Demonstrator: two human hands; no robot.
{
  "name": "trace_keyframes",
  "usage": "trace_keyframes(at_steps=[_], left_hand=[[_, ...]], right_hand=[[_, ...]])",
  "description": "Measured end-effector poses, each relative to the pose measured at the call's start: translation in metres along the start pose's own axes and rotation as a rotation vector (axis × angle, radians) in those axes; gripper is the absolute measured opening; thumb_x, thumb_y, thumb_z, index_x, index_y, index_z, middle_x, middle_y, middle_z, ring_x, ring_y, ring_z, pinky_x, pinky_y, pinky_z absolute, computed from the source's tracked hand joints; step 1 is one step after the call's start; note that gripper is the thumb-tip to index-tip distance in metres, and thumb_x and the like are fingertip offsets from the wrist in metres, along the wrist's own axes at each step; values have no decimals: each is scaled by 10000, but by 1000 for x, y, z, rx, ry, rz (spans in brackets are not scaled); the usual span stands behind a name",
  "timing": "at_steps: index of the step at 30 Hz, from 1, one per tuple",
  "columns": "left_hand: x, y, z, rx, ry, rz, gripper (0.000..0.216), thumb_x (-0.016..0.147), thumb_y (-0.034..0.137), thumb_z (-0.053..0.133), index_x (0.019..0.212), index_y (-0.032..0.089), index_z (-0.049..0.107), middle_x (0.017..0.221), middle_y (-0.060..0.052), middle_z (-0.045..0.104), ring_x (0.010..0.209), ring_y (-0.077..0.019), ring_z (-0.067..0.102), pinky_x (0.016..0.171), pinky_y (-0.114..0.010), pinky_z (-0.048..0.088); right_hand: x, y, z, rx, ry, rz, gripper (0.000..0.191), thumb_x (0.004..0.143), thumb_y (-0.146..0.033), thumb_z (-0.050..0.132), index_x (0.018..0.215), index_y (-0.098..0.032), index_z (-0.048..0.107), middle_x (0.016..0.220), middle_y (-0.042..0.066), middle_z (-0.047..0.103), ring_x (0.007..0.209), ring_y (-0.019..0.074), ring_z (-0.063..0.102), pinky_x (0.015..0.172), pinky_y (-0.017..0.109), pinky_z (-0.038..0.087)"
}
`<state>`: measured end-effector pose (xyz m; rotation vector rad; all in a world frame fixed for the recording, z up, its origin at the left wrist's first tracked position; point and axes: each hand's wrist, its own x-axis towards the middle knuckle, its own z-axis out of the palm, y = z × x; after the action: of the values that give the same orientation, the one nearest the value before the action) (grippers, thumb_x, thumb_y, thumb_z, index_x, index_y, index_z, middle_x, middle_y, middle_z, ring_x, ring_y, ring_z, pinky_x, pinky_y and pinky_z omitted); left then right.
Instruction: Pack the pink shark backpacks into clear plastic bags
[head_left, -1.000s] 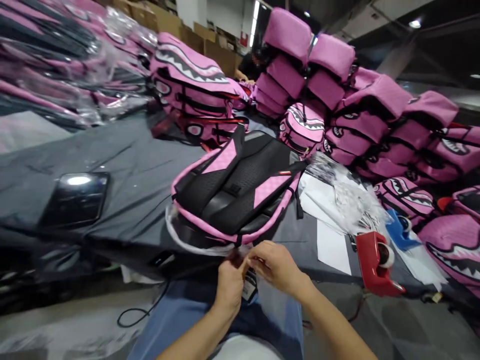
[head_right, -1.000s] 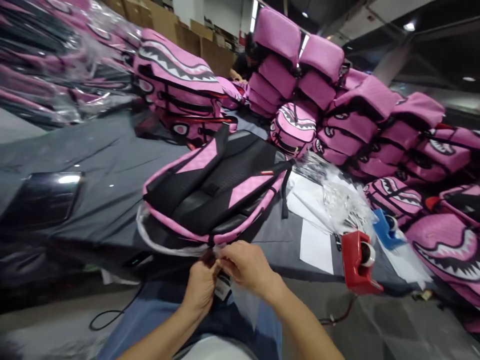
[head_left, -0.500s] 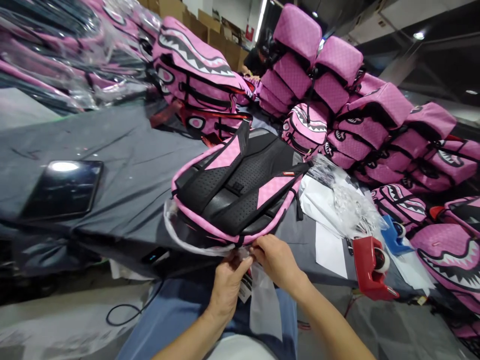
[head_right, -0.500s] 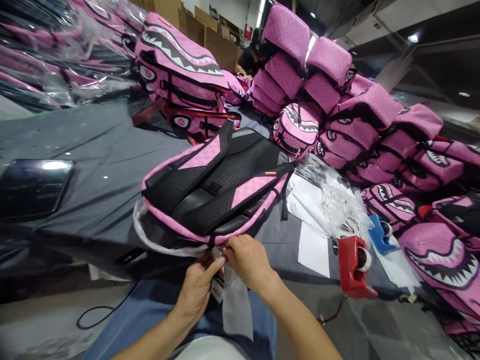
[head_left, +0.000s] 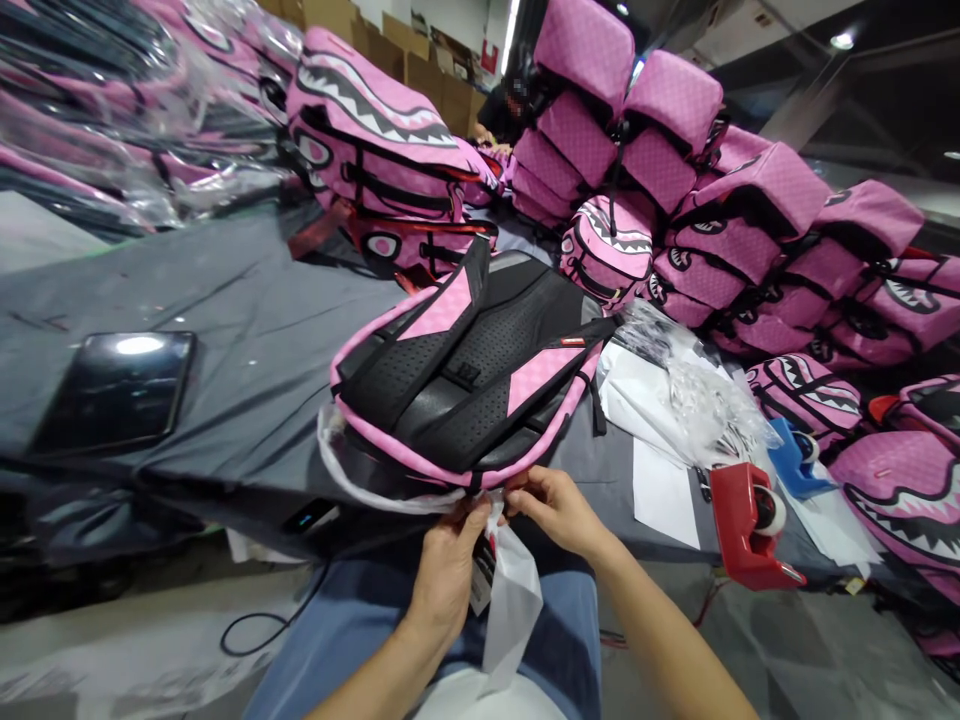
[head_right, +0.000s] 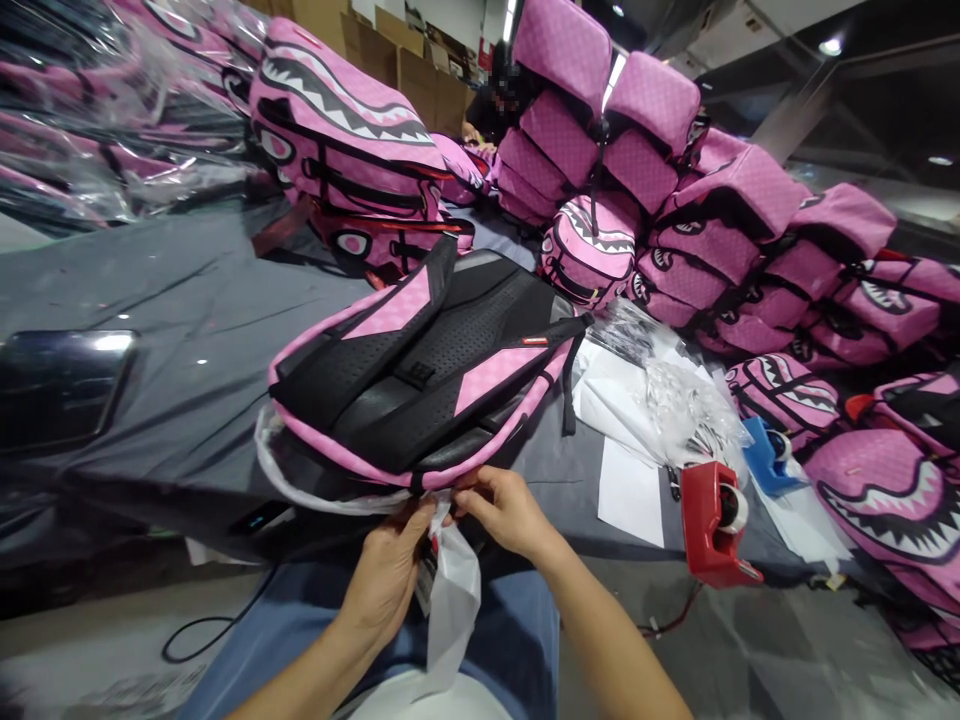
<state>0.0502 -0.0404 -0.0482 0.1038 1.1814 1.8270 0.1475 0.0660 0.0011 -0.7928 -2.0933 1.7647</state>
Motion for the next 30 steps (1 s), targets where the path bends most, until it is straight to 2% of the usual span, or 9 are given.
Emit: trace_keyframes(at_steps=[3, 6, 13, 18, 21, 22, 25, 27, 30], left_hand=[[-1, 1, -4, 29, -18, -15, 607, 558, 674, 866, 835, 157, 707, 798, -40, 713, 791, -219, 648, 820, -341, 508], [-4, 4, -8, 32, -54, -73, 609, 572, 677, 861, 836, 151, 701, 825, -51, 719, 887, -245, 662, 823, -328, 510], [-6, 5, -6, 7, -14, -76, 673, 556, 641, 885, 994, 164, 702, 1021, -74, 741, 1070, -288, 657, 968, -376, 499], [-3, 2, -8, 19, 12, -12, 678, 587, 605, 884, 1070, 179, 674, 1138, -85, 722, 1134, -287, 641, 1075, -411, 434], [-3, -2, -10, 44, 27, 13, 647, 611, 580, 876, 1082, 188, 667, 1130, -77, 719, 1121, -273, 640, 1068, -405, 434], [-3, -3, -10, 37, 32, 7, 641, 610, 571, 879, 1080, 191, 665, 1120, -73, 720, 1107, -268, 644, 1060, -407, 439], [-3, -6, -9, -5, 42, -12, 644, 589, 559, 893, 1064, 195, 654, 1071, -67, 726, 1059, -261, 655, 1050, -424, 445], [-1, -6, -7, -11, 53, -2, 660, 568, 564, 899, 1059, 196, 656, 1035, -61, 730, 1048, -263, 658, 1054, -429, 440], [4, -2, -4, -7, 56, 36, 690, 545, 555, 906, 1085, 195, 671, 1062, -74, 736, 1079, -279, 660, 1040, -417, 458]], right_hand=[[2, 3, 5, -38, 8, -19, 117, 848, -260, 606, 872, -162, 666, 743, 5, 691, 664, 150, 672, 690, 272, 533], [6, 6, 11, -54, 0, 27, 133, 813, -242, 604, 850, -155, 698, 690, -2, 684, 616, 138, 626, 642, 251, 505], [17, 12, 20, -97, 23, 76, 134, 719, -182, 585, 755, -145, 708, 669, -5, 663, 575, 118, 537, 552, 215, 414], [14, 10, 23, -431, 165, 108, 190, 705, -191, 676, 867, -197, 774, 706, 5, 706, 628, 150, 561, 586, 238, 402], [9, 8, 19, -534, 229, 30, 132, 738, -213, 679, 837, -204, 766, 780, 22, 707, 701, 158, 563, 636, 253, 397], [8, 8, 16, -476, 209, 7, 106, 786, -254, 658, 776, -189, 742, 782, 27, 691, 713, 155, 554, 637, 251, 391], [7, 7, 11, -151, 24, 87, 425, 901, -498, 587, 642, -163, 620, 632, 2, 564, 629, 119, 468, 565, 233, 335], [9, 7, 10, 39, -104, 229, 514, 833, -649, 639, 672, -163, 598, 563, -38, 477, 559, 90, 387, 525, 223, 285], [18, 7, 13, 271, -162, 386, 546, 663, -677, 780, 734, -169, 595, 553, -70, 451, 522, 71, 372, 510, 214, 267]])
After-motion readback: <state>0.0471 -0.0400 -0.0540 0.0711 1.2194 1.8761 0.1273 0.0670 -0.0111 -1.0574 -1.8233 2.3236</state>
